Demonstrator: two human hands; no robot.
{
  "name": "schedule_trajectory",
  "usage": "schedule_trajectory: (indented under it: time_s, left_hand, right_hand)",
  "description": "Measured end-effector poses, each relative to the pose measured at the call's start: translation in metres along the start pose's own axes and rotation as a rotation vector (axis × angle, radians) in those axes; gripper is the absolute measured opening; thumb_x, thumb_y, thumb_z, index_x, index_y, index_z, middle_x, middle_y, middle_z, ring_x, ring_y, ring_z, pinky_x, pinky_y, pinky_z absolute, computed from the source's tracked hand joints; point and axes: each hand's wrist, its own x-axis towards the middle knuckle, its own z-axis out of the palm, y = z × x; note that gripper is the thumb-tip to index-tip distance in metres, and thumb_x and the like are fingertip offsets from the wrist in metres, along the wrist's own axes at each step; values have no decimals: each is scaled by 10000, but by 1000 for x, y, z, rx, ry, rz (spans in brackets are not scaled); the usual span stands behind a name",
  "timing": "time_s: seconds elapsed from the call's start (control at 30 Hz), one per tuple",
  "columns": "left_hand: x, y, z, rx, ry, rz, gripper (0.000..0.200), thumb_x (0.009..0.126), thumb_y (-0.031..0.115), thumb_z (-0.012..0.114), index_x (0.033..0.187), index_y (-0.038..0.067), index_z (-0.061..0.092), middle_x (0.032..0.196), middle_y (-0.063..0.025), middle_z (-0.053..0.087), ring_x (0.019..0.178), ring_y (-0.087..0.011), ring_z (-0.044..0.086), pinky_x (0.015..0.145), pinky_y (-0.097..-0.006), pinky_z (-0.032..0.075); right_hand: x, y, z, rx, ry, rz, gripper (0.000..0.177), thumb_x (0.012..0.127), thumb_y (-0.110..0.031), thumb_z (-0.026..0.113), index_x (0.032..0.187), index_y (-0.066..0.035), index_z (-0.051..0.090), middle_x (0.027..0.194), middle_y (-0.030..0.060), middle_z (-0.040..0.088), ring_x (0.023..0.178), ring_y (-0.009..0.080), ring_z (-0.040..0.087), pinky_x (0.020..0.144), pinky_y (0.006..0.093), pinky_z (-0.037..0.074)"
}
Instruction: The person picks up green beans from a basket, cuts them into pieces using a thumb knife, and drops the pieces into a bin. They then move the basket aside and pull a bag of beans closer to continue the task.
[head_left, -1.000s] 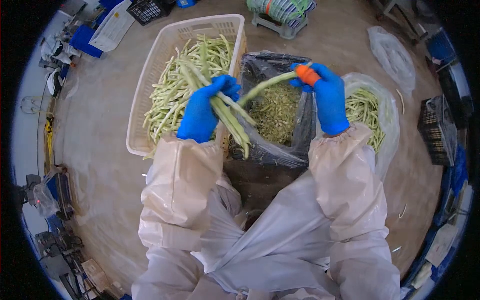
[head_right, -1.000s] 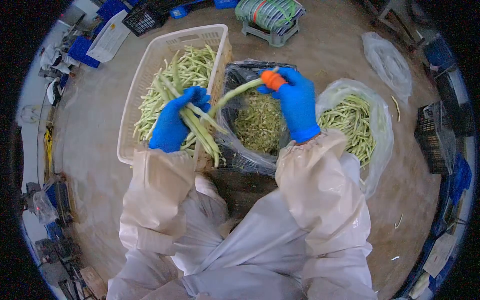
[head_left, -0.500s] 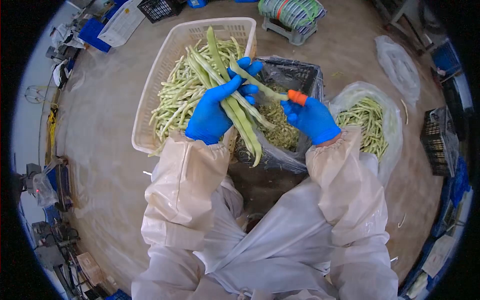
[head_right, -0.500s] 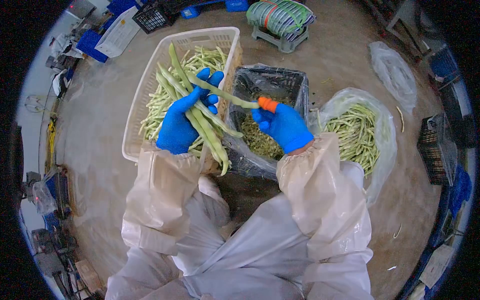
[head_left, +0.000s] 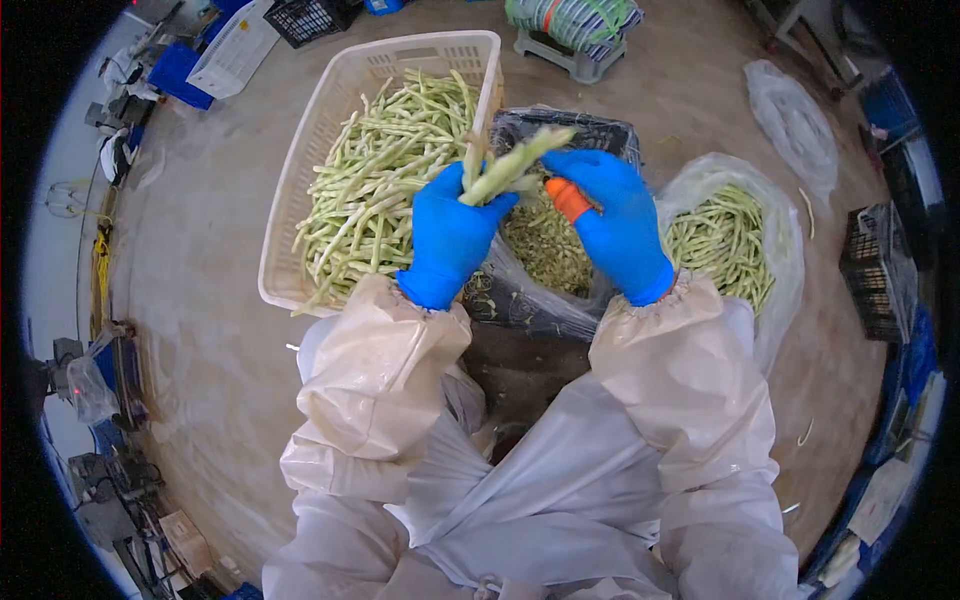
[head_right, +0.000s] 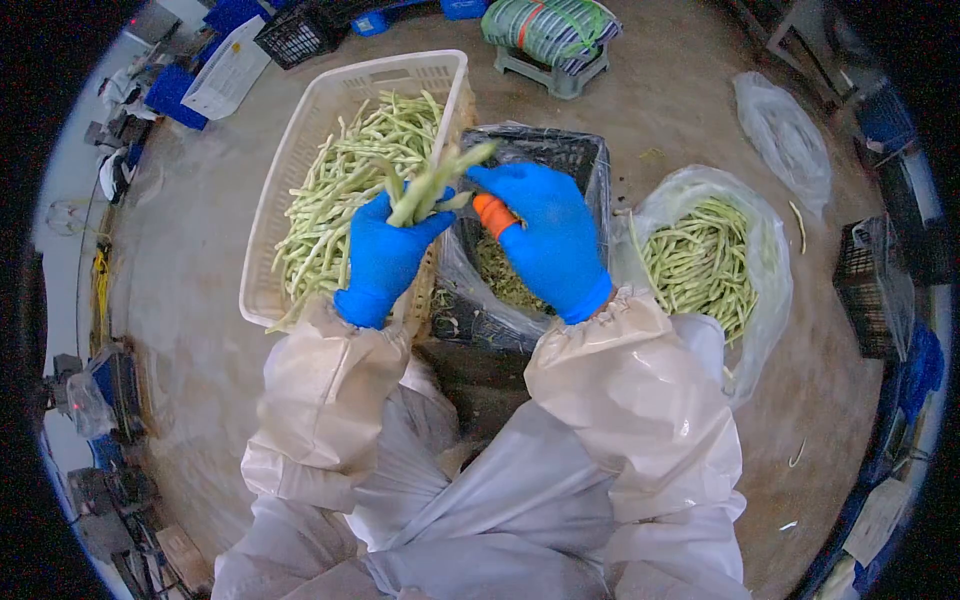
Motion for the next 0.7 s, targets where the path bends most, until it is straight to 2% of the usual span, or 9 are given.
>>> schedule_trajectory:
  time_s: [0.07, 0.17, 0.3, 0.4, 0.5, 0.57, 0.63, 0.67, 0.7]
  left_hand:
    - [-4, 3, 3, 225, 7, 52, 248, 734, 44, 712, 957, 7, 610, 849, -45, 643, 739, -125, 594, 674, -260, 472]
    - [-7, -2, 7, 327, 11, 160, 213, 742, 88, 718, 917, 31, 611, 770, -56, 615, 705, -136, 582, 635, -278, 455]
    - [-8, -7, 9, 414, 40, 381, 201, 747, 99, 711, 910, 36, 612, 748, -81, 599, 691, -143, 580, 628, -293, 455]
    - [-7, -5, 9, 453, -18, 284, 199, 763, 102, 696, 932, 32, 615, 755, -52, 603, 696, -151, 587, 629, -286, 459]
    - [-6, -13, 12, 27, -10, -19, 172, 778, 74, 648, 947, 44, 637, 807, -63, 620, 679, -193, 597, 627, -304, 462]
    - [4, 8, -1, -207, 24, -105, 176, 772, 76, 660, 937, 21, 632, 818, -45, 613, 675, -156, 580, 628, -285, 459]
    - [14, 23, -22, -512, 71, -193, 221, 763, 88, 673, 959, 7, 608, 833, -34, 597, 656, -139, 563, 625, -271, 458]
    - [22, 18, -33, -678, 77, -192, 259, 797, 99, 653, 1029, 19, 571, 867, -34, 589, 671, -129, 548, 642, -270, 456]
    - [26, 14, -44, -848, 52, -222, 260, 818, 98, 633, 1055, 27, 555, 890, -33, 584, 685, -122, 539, 649, -268, 453]
  right_hand:
    - [-1, 1, 2, -115, -25, -90, 171, 764, -124, 620, 919, -66, 664, 869, 132, 623, 805, 308, 575, 706, 393, 450]
    - [-3, -1, 0, -253, -119, -51, 98, 750, -129, 610, 815, -67, 651, 801, 141, 624, 735, 317, 577, 655, 423, 439]
    - [-12, 12, 7, -289, -184, -36, 98, 731, -126, 611, 789, -52, 642, 753, 160, 614, 682, 327, 577, 635, 433, 440]
    - [-12, 7, 9, -157, -128, 101, 117, 740, -109, 603, 822, -38, 647, 779, 169, 625, 703, 326, 592, 636, 405, 460]
    - [-10, 5, 11, 236, -2, 386, 137, 756, -102, 599, 861, -29, 649, 811, 170, 637, 723, 310, 608, 655, 378, 480]
    - [0, 9, 0, 622, 26, 609, 146, 771, -99, 596, 889, -33, 651, 827, 156, 647, 732, 287, 619, 675, 361, 489]
    - [-1, 33, -10, 361, -22, 550, 167, 783, -107, 606, 930, -41, 651, 844, 141, 651, 742, 245, 618, 699, 350, 488]
    - [-1, 39, -11, 231, -46, 518, 179, 789, -112, 611, 950, -45, 650, 852, 133, 652, 747, 223, 618, 711, 345, 488]
    - [-3, 43, -8, 89, -16, 336, 204, 794, -114, 613, 986, -54, 646, 867, 132, 652, 767, 208, 615, 724, 337, 484]
